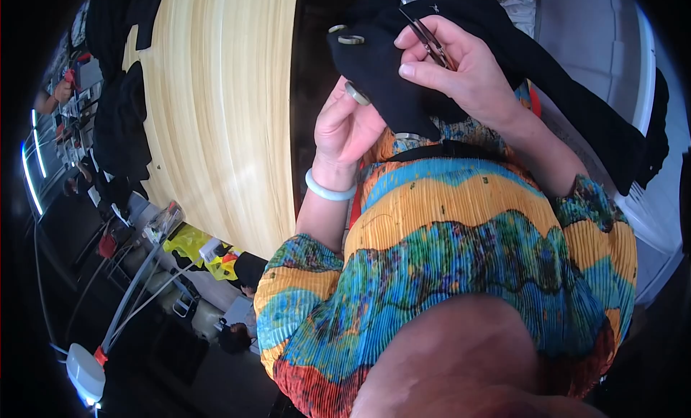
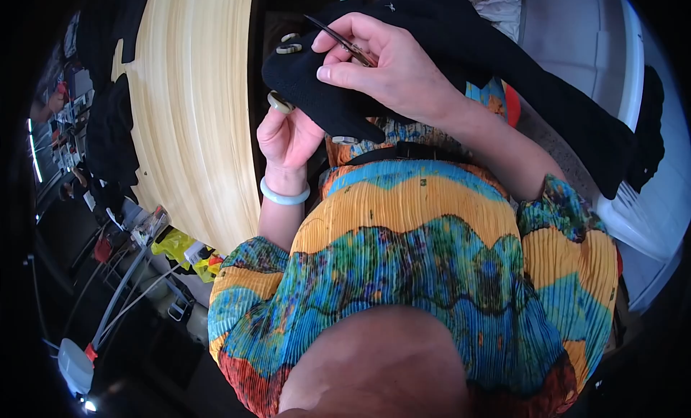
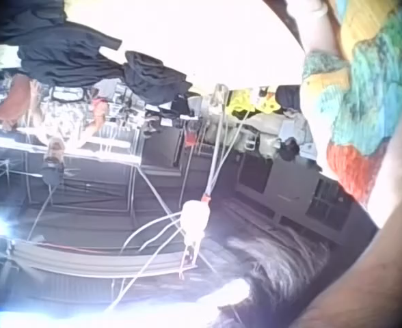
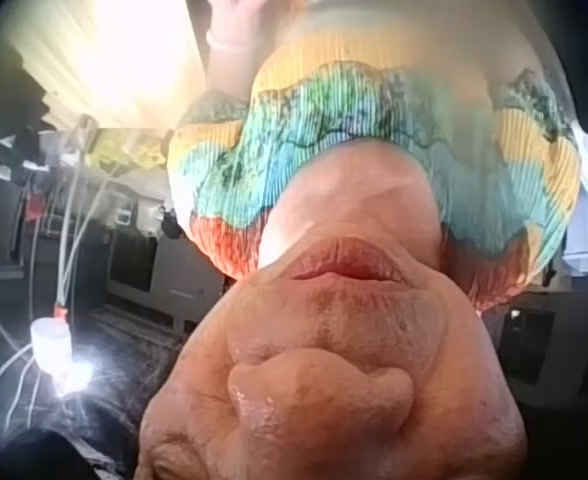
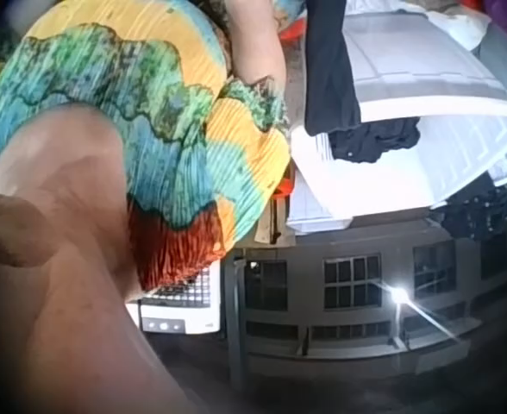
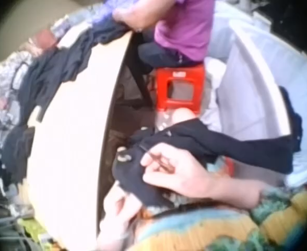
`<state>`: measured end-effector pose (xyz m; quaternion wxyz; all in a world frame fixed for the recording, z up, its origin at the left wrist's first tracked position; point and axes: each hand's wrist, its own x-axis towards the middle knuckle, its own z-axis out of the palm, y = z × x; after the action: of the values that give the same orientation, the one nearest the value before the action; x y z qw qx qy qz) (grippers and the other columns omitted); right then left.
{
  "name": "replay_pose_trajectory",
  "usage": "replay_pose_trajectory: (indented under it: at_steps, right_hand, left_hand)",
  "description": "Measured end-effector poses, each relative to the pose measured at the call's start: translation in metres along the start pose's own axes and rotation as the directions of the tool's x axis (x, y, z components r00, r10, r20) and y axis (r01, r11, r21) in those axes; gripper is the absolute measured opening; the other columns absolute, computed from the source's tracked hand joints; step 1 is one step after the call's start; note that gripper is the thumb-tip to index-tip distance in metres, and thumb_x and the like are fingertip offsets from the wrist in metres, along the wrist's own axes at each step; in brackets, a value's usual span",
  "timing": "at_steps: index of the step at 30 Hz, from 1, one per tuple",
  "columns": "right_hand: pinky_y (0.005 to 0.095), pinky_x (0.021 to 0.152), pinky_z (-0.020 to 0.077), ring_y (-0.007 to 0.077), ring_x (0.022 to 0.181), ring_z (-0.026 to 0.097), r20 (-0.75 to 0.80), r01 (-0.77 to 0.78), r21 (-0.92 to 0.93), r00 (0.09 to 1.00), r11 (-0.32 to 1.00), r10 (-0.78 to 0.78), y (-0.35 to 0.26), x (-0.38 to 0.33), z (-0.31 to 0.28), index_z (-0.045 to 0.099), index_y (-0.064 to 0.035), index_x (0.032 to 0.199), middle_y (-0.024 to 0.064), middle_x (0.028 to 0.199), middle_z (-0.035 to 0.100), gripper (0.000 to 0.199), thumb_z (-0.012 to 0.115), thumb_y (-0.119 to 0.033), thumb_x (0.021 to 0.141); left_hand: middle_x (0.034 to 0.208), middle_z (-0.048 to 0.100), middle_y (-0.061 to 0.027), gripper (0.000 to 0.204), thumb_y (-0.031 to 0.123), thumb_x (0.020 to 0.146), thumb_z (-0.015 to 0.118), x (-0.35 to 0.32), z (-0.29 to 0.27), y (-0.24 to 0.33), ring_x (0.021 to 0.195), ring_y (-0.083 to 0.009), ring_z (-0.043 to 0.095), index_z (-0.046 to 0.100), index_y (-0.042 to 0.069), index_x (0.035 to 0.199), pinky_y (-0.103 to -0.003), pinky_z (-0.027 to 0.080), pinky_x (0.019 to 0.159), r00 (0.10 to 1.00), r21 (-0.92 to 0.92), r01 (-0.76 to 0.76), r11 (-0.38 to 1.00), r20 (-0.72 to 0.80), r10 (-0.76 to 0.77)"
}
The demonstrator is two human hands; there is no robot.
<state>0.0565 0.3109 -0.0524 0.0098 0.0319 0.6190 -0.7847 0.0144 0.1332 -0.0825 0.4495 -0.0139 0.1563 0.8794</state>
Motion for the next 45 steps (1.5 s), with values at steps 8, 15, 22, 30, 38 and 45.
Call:
replay_pose_trajectory:
  at_steps: [8, 15, 22, 30, 38, 45]
  right_hand:
    - [0.0163, 0.068, 0.0434, 0.0041, 0.076, 0.053, -0.043, 0.012, 0.002, 0.999, 1.0, -0.012, 0.02, -0.001, -0.006, 0.051, 0.0011, 0.097, 0.0017, 0.08, 0.056, 0.021, 0.057, -0.01, 0.08]
    - [0.0161, 0.067, 0.0419, 0.0038, 0.076, 0.052, -0.03, -0.046, -0.014, 0.999, 0.999, 0.046, 0.032, -0.002, -0.003, 0.049, 0.0013, 0.099, 0.0025, 0.079, 0.056, 0.025, 0.058, -0.014, 0.081]
    - [0.0149, 0.063, 0.0403, 0.0016, 0.072, 0.049, 0.037, -0.088, -0.01, 0.995, 0.996, 0.089, 0.034, -0.001, 0.001, 0.046, -0.0012, 0.103, -0.0015, 0.079, 0.052, 0.024, 0.055, -0.01, 0.082]
    - [0.0142, 0.038, 0.0248, 0.0, 0.041, 0.033, -0.025, -0.212, 0.268, 0.974, 0.94, 0.227, 0.019, 0.003, 0.001, 0.048, -0.0021, 0.096, -0.0058, 0.058, 0.042, 0.027, 0.062, -0.014, 0.076]
    - [0.0143, 0.038, 0.0252, 0.0002, 0.042, 0.034, -0.115, -0.152, 0.187, 0.978, 0.97, 0.175, 0.024, 0.006, -0.006, 0.049, -0.0039, 0.093, -0.006, 0.058, 0.041, 0.025, 0.062, -0.017, 0.077]
    - [0.0145, 0.048, 0.0344, 0.0014, 0.055, 0.045, -0.127, -0.162, 0.121, 0.976, 0.979, 0.178, 0.025, 0.006, 0.002, 0.051, -0.0028, 0.092, -0.0021, 0.066, 0.053, 0.025, 0.064, -0.017, 0.076]
  left_hand:
    - [0.122, 0.042, -0.0142, 0.035, 0.013, 0.088, 0.043, 0.009, 0.012, 0.001, 0.114, -0.0259, 0.041, 0.036, 0.003, 0.121, -0.039, 0.034, 0.096, 0.979, 0.006, -0.018, 1.0, -0.203, 0.019]
    - [0.113, 0.05, -0.0124, 0.026, 0.016, 0.089, 0.042, 0.017, 0.024, 0.009, 0.108, -0.0225, 0.047, 0.044, 0.001, 0.111, -0.037, 0.036, 0.095, 0.926, -0.042, -0.063, 0.997, -0.376, 0.043]
    - [0.109, 0.051, -0.0124, 0.028, 0.018, 0.09, 0.04, 0.026, 0.015, 0.007, 0.105, -0.0218, 0.047, 0.043, 0.0, 0.111, -0.035, 0.037, 0.093, 0.9, -0.082, -0.071, 0.994, -0.434, 0.029]
    - [0.103, 0.054, -0.0123, 0.026, 0.023, 0.091, 0.037, 0.021, 0.011, 0.01, 0.098, -0.0197, 0.052, 0.046, 0.001, 0.103, -0.032, 0.042, 0.087, 0.943, -0.066, -0.066, 0.996, -0.332, 0.041]
    - [0.088, 0.059, -0.0131, 0.036, 0.028, 0.092, 0.034, 0.003, 0.017, -0.001, 0.076, -0.0176, 0.059, 0.05, -0.003, 0.099, -0.028, 0.05, 0.07, 0.936, 0.409, 0.069, 0.91, -0.341, 0.082]
    - [0.082, 0.059, -0.0101, 0.028, 0.027, 0.089, 0.043, 0.0, 0.024, -0.001, 0.071, -0.0142, 0.059, 0.052, 0.0, 0.093, -0.025, 0.051, 0.064, 0.89, 0.416, 0.142, 0.898, -0.451, 0.069]
